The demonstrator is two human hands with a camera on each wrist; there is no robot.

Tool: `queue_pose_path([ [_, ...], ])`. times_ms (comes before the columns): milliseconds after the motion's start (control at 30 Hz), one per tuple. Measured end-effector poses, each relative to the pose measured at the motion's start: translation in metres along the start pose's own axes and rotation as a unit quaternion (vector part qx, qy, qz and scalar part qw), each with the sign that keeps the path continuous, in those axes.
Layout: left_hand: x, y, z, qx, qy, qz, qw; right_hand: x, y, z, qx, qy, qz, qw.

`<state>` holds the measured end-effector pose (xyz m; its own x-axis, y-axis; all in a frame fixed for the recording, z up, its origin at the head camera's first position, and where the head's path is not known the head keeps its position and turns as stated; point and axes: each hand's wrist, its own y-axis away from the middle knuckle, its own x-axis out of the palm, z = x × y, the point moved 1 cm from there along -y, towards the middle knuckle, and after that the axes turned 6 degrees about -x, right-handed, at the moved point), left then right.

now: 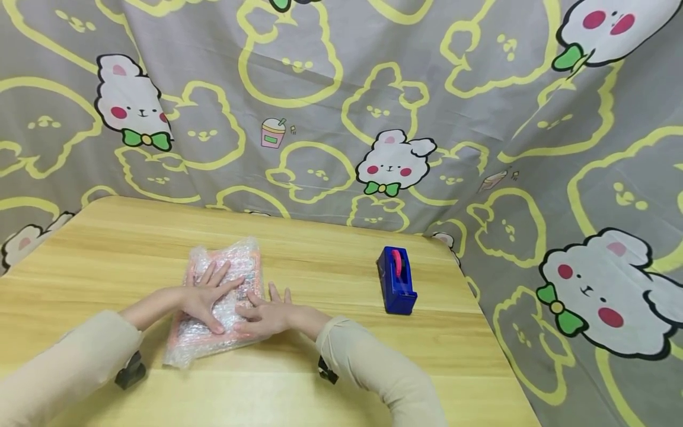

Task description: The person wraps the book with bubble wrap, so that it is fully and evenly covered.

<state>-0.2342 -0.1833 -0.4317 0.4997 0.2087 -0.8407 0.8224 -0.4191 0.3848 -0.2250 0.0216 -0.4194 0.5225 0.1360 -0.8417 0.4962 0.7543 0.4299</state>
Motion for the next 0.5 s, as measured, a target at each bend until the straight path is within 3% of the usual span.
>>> queue_pose_path([
  [233,0.0016,-0.0029,-0.0023,0.003,-0.006,0.006,1.0000,0.0004,0.0032,-0.0036,-0.002,-0.022,0.009,0.9997],
  [500,-0.0032,-0.0008,-0.0010,0.006,-0.015,0.006,0.9998,0.0007,0.0040,-0.0077,-0.040,-0.065,0.022,0.9968],
])
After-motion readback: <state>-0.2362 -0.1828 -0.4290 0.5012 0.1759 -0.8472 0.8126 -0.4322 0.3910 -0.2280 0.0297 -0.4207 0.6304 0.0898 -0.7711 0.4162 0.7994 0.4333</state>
